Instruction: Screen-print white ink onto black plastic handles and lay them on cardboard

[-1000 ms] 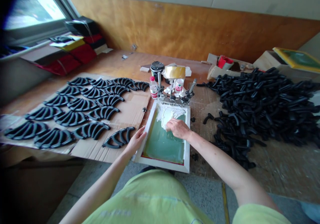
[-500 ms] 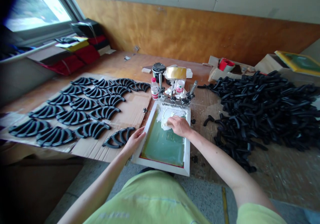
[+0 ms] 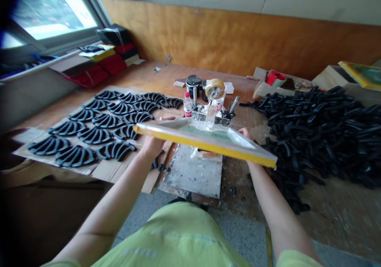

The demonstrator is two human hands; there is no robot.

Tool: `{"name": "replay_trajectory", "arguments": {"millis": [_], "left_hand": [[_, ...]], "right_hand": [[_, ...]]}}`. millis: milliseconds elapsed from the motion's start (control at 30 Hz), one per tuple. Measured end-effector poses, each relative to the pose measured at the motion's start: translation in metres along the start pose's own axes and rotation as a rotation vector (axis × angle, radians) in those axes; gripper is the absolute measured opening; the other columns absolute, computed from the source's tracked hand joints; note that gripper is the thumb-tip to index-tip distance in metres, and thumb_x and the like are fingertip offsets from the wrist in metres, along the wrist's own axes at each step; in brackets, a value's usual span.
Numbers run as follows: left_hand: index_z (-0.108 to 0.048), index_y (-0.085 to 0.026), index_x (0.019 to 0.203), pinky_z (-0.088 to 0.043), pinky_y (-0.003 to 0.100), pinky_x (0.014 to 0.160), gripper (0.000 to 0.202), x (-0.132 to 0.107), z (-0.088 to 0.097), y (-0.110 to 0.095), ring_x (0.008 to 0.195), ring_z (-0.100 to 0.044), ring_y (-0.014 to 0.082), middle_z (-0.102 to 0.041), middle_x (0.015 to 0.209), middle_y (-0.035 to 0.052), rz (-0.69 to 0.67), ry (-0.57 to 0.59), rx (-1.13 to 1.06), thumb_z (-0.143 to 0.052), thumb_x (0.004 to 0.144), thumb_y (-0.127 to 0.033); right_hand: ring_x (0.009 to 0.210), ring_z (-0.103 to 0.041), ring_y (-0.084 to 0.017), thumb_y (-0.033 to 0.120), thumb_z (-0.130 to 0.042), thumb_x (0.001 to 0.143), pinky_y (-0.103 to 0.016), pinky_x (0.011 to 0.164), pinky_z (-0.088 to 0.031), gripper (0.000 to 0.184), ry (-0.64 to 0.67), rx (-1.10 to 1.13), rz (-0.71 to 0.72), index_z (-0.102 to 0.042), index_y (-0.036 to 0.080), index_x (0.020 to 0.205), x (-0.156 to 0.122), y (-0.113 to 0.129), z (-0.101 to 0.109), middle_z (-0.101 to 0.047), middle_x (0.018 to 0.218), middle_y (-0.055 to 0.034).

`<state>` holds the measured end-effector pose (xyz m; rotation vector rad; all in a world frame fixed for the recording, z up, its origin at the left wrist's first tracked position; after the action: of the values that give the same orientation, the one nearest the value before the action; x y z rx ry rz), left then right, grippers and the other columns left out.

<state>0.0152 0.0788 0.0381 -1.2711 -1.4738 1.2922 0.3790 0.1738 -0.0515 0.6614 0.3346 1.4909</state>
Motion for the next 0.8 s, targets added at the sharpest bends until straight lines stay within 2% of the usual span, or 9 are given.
{"name": "replay_trajectory", "arguments": {"millis": [100,200,267,367,433,500,600,700,800], "left_hand": [[-0.062,-0.017,0.101,-0.047,0.02,0.056,0.044,0.016,-0.011,-0.005,0.071,-0.063,0.0133,-0.067,0.086,0.0048,0.013,-0.023,-0.053,-0.051,0.083,-0.056],[-0.06,-0.019,0.107,-0.045,0.019,0.055,0.045,0.007,-0.005,0.014,0.069,-0.061,0.0116,-0.067,0.086,0.0042,0.038,-0.089,-0.044,-0.05,0.084,-0.057],[-0.06,-0.018,0.11,-0.045,0.019,0.055,0.05,-0.014,-0.005,0.046,0.068,-0.061,0.0119,-0.068,0.086,0.0057,0.14,-0.05,0.009,-0.05,0.083,-0.06],[-0.058,-0.015,0.116,-0.044,0.022,0.051,0.065,-0.067,-0.015,0.114,0.069,-0.063,0.0158,-0.07,0.088,0.0105,0.457,0.125,0.058,-0.051,0.078,-0.068],[-0.056,-0.015,0.117,-0.045,0.024,0.051,0.071,-0.097,-0.01,0.146,0.071,-0.065,0.0178,-0.07,0.091,0.012,0.575,0.106,-0.007,-0.048,0.077,-0.073],[-0.058,-0.015,0.105,-0.044,0.023,0.051,0.069,-0.111,0.02,0.16,0.069,-0.064,0.0173,-0.069,0.085,0.0103,0.555,-0.097,-0.071,-0.045,0.075,-0.076],[-0.057,-0.016,0.079,-0.041,0.022,0.049,0.064,-0.127,0.093,0.169,0.061,-0.06,0.015,-0.065,0.071,0.0069,0.48,-0.405,-0.033,-0.044,0.073,-0.078],[-0.057,-0.015,0.073,-0.042,0.023,0.049,0.069,-0.148,0.172,0.183,0.058,-0.058,0.0149,-0.066,0.071,0.0099,0.507,-0.568,0.112,-0.035,0.074,-0.08],[-0.057,-0.015,0.071,-0.043,0.024,0.049,0.071,-0.169,0.239,0.202,0.059,-0.059,0.0159,-0.069,0.076,0.0144,0.621,-0.67,0.302,-0.021,0.081,-0.076]], "right_hand": [[0.087,-0.06,-0.023,0.029,-0.061,0.081,-0.038,0.081,-0.047,0.025,0.22,0.024,0.243,-0.062,0.019,0.103,-0.047,0.026,-0.054,-0.066,0.09,-0.0068],[0.096,-0.057,-0.024,0.023,-0.063,0.081,-0.04,0.087,-0.045,0.021,0.304,-0.054,0.479,-0.064,0.024,0.102,-0.08,0.066,-0.078,-0.064,0.094,-0.0064],[0.094,-0.055,-0.025,0.02,-0.06,0.084,-0.041,0.087,-0.044,0.015,0.309,-0.076,0.525,-0.066,0.024,0.097,-0.087,0.087,-0.076,-0.063,0.091,-0.0064],[0.095,-0.053,-0.026,0.024,-0.059,0.086,-0.041,0.087,-0.044,0.014,0.305,-0.019,0.579,-0.065,0.022,0.099,-0.102,0.128,-0.067,-0.061,0.092,-0.0077],[0.096,-0.052,-0.027,0.026,-0.057,0.088,-0.042,0.087,-0.044,0.017,0.332,0.02,0.664,-0.065,0.023,0.103,-0.126,0.168,-0.073,-0.061,0.094,-0.0088],[0.094,-0.052,-0.027,0.027,-0.054,0.09,-0.042,0.085,-0.044,0.02,0.416,0.059,0.785,-0.065,0.023,0.106,-0.158,0.21,-0.094,-0.062,0.093,-0.0094],[0.094,-0.053,-0.026,0.034,-0.052,0.092,-0.04,0.085,-0.044,0.024,0.534,0.149,0.907,-0.065,0.023,0.11,-0.193,0.26,-0.14,-0.063,0.095,-0.0089],[0.096,-0.054,-0.024,0.04,-0.051,0.093,-0.037,0.087,-0.044,0.029,0.593,0.169,0.897,-0.066,0.022,0.109,-0.195,0.284,-0.196,-0.065,0.096,-0.0086],[0.099,-0.056,-0.022,0.041,-0.05,0.093,-0.033,0.089,-0.043,0.03,0.709,0.035,0.832,-0.067,0.02,0.107,-0.19,0.289,-0.257,-0.066,0.099,-0.0097]]}}
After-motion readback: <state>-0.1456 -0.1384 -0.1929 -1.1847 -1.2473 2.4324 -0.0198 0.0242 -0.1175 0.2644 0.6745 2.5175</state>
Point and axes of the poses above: each hand's wrist, its own x-axis towards the middle knuckle, its own z-axis out of the back of the hand, y = z × x, the point moved 10 cm from there along x, towards the middle knuckle
